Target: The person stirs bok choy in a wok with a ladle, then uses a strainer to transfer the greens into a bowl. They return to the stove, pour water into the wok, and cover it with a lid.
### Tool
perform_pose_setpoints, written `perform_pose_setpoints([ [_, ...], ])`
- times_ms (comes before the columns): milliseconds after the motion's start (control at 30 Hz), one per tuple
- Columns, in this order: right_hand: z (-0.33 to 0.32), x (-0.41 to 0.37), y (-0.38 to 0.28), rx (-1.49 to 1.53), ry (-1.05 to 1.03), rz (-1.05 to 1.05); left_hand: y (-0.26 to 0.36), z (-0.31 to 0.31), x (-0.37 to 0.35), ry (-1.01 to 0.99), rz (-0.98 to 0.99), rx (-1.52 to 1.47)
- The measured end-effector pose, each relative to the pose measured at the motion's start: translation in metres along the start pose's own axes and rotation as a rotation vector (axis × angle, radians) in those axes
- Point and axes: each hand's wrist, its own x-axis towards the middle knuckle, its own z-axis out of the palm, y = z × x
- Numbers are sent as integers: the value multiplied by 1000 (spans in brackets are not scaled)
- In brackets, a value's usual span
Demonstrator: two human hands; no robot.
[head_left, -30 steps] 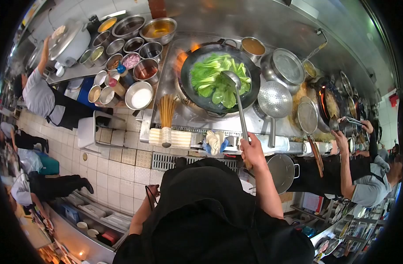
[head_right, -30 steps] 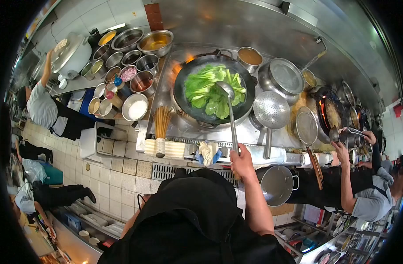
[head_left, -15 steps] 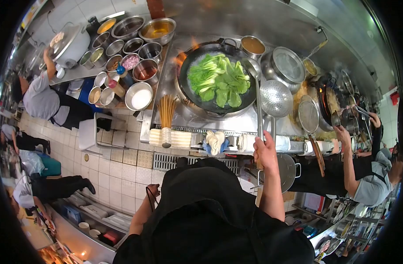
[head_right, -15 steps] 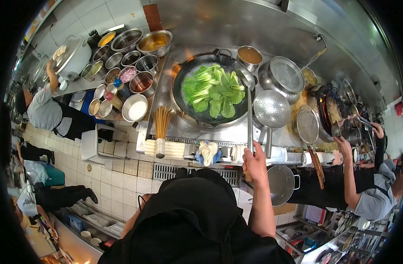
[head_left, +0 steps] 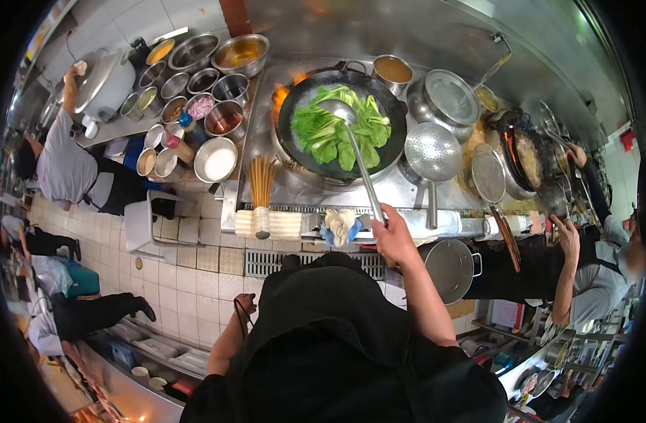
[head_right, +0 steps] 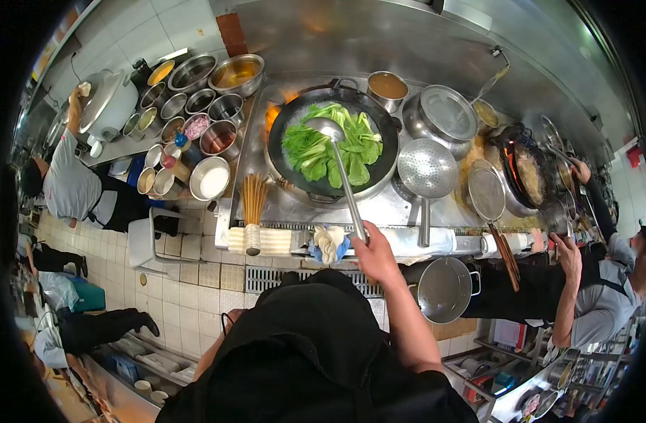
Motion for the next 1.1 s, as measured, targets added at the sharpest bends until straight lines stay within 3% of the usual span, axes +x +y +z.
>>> perform_pose_setpoints([
  [33,5,14,4,-171,60,-92,9,-3,4,1,4,1],
  [100,13,36,-1,-343,119,-189,30,-7,11,20,-355,4],
  [133,18,46,-8,-506,141,-204,33,-6,8,25,-352,4],
  [200,20,64,-16,-670,165,-221,36,-5,0,209,44,-101],
  [333,23,85,-14,-843,161,-253,6,-1,-6,95,61,34],
  [367,23,87,-14,-911,168,-266,17,2,-9,88,-235,-138],
  [433,23,78,-19,-936,144,-248,61,4,-15,259,-850,-543],
  [467,21,74,-13,-975,157,-279,34,20,-11,313,-1012,-591],
  [800,-11,22,-5,-1175,197,-279,-7,60,-39,462,-816,-410],
  [900,-23,11,-3,-1206,208,-300,-8,51,-26,373,-780,-338],
  [1000,-31,0,-4,-1191,225,-352,89,6,-35,280,-505,-428],
  [1033,-33,-5,-8,-1205,224,-313,86,3,-22,278,-504,-427],
  [1100,-37,-11,-12,-1216,224,-272,85,-3,4,201,-720,-210],
])
